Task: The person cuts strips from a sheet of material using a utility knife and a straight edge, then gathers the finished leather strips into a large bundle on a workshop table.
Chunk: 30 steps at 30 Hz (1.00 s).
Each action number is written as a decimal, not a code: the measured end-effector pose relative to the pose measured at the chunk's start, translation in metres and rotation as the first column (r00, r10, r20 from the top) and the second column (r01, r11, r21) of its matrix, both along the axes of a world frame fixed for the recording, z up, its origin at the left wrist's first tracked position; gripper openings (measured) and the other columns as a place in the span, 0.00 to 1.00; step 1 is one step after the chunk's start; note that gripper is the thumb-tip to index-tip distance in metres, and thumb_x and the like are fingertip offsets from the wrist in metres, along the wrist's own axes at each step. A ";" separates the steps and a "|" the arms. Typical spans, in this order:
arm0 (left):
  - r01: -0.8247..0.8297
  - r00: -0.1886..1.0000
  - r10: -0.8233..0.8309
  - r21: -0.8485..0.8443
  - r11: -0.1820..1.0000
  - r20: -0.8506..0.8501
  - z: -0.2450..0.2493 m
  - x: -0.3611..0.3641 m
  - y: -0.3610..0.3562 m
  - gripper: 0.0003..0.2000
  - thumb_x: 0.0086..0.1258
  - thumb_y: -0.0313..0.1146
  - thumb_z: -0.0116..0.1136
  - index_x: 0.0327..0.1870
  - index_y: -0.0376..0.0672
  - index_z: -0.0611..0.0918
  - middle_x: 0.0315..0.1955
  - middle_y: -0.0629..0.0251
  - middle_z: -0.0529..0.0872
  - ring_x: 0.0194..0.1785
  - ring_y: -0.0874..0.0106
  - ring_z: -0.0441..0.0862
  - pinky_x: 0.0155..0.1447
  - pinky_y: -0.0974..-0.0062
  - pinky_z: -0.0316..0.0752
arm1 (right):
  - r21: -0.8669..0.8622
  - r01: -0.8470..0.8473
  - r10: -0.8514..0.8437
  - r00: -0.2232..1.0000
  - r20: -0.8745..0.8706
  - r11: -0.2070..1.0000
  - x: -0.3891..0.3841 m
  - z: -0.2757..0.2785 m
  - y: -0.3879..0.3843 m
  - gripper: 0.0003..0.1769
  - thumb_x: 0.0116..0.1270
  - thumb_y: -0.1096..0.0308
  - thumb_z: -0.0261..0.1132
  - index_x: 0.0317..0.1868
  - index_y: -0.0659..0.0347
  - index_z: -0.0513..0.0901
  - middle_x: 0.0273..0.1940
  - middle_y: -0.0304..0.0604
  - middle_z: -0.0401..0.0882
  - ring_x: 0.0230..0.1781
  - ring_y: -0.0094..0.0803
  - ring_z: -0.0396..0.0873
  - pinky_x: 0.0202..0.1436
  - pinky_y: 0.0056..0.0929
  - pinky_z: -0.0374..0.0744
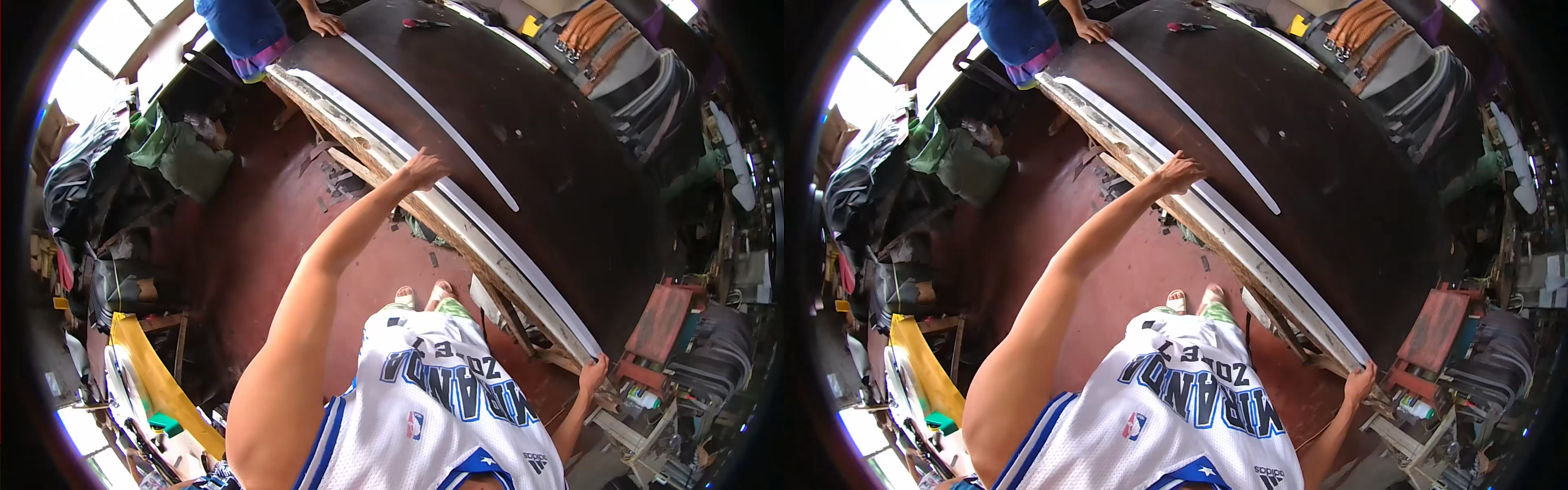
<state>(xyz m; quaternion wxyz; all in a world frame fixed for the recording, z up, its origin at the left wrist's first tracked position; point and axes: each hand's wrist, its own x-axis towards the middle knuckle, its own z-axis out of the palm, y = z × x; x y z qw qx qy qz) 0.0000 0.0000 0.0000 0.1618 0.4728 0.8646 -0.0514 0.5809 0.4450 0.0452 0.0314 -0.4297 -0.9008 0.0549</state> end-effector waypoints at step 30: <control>-0.447 0.881 0.407 0.713 0.541 0.244 0.058 -0.266 -0.264 0.16 0.65 0.33 0.67 0.54 0.43 0.84 0.54 0.56 0.84 0.61 0.56 0.79 0.64 0.60 0.74 | -0.197 -0.382 0.388 0.922 -0.012 0.903 -0.455 0.004 -0.186 0.13 0.57 0.73 0.69 0.42 0.62 0.78 0.42 0.49 0.77 0.46 0.49 0.79 0.48 0.43 0.78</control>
